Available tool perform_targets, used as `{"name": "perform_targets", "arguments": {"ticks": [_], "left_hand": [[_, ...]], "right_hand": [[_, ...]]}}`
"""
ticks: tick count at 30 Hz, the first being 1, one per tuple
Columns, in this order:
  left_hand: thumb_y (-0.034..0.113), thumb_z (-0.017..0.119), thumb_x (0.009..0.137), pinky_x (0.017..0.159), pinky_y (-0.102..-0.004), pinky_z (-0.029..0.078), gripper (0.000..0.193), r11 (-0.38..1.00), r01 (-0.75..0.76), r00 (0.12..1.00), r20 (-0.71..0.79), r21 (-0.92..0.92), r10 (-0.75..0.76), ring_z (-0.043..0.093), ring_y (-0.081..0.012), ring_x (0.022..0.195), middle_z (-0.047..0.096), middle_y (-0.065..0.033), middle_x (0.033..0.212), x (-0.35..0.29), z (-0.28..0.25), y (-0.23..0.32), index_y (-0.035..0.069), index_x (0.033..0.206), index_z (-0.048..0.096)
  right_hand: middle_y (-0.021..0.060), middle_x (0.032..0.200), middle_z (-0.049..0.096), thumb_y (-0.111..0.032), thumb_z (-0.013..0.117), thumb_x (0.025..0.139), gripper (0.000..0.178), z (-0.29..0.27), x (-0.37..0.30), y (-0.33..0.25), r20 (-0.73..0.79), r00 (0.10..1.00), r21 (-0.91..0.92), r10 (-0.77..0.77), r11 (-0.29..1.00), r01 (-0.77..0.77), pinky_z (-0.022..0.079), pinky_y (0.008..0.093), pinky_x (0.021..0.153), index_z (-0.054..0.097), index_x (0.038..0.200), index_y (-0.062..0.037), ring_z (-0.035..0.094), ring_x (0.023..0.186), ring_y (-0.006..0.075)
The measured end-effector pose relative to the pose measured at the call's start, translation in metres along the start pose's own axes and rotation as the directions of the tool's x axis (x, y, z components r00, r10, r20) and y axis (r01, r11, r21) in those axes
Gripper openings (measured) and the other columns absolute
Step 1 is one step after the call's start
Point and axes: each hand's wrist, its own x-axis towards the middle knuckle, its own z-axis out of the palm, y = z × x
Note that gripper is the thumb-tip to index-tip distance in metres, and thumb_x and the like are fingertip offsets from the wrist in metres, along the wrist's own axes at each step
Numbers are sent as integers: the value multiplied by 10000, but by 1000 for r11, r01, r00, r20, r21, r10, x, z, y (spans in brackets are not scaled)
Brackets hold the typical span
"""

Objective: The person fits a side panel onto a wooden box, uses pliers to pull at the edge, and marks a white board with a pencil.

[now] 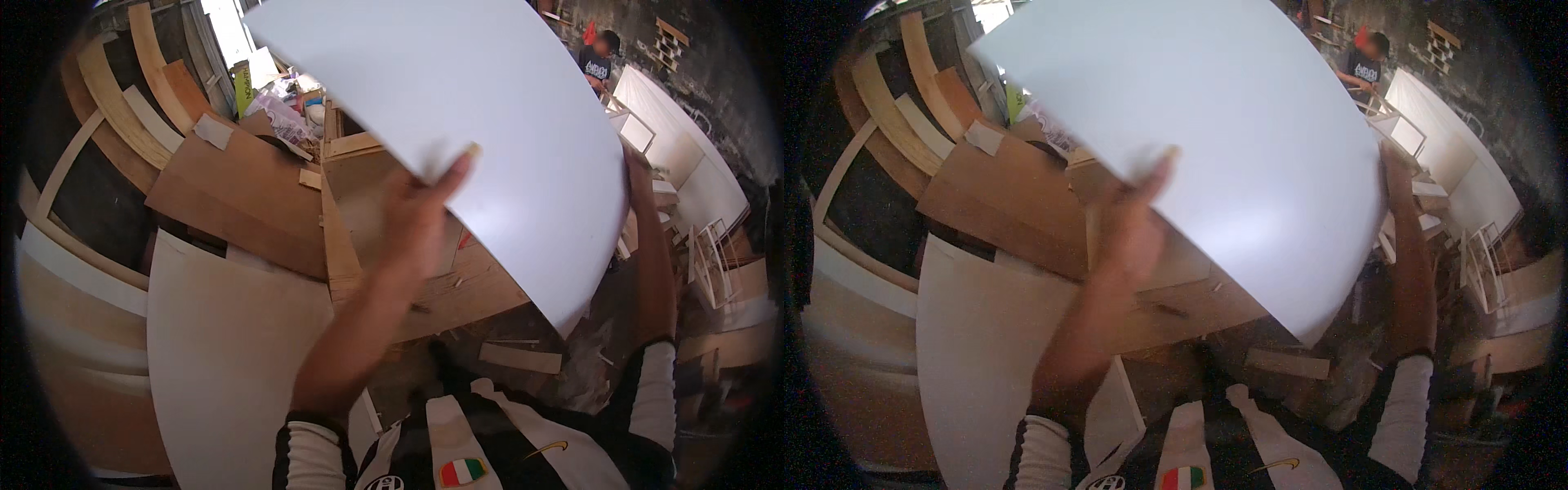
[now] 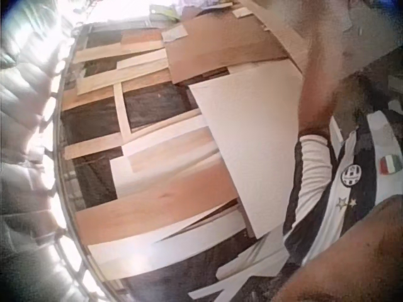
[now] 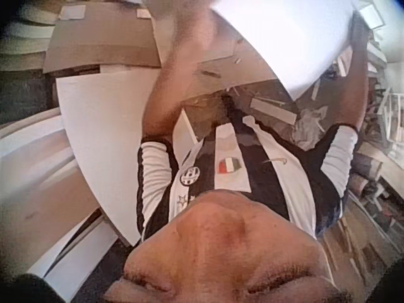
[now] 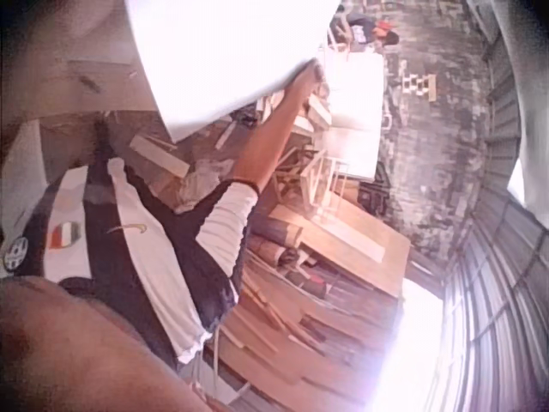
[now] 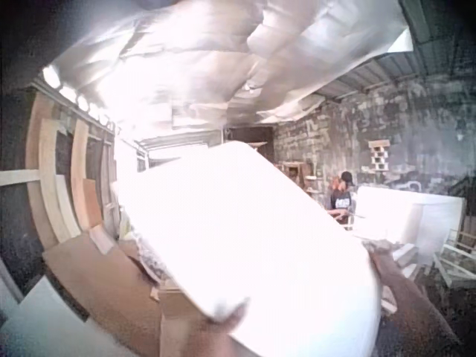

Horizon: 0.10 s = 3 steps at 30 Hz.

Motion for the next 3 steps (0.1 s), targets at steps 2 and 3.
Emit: {"name": "perform_targets", "arguments": {"ticks": [2,3], "left_hand": [[217,791,915,1119,-336,371,543,996,85,996,-1,-5,-85,542,-194,1252,631,-155,1289,-6,31,-32,-55,1336,581],[207,783,920,1128,-354,368,589,998,48,998,50,-46,-46,514,-203,1283,591,-163,1346,-6,35,-54,-59,1382,532]], "right_hand": [[136,1451,559,-444,482,1065,600,-50,-27,59,-56,995,-133,86,987,-93,375,357,1135,490,1490,-20,514,1316,214],[136,1451,559,-444,482,1065,600,-47,-28,67,-48,994,-125,94,987,-100,375,357,1135,490,1490,-20,514,1316,214]]}}
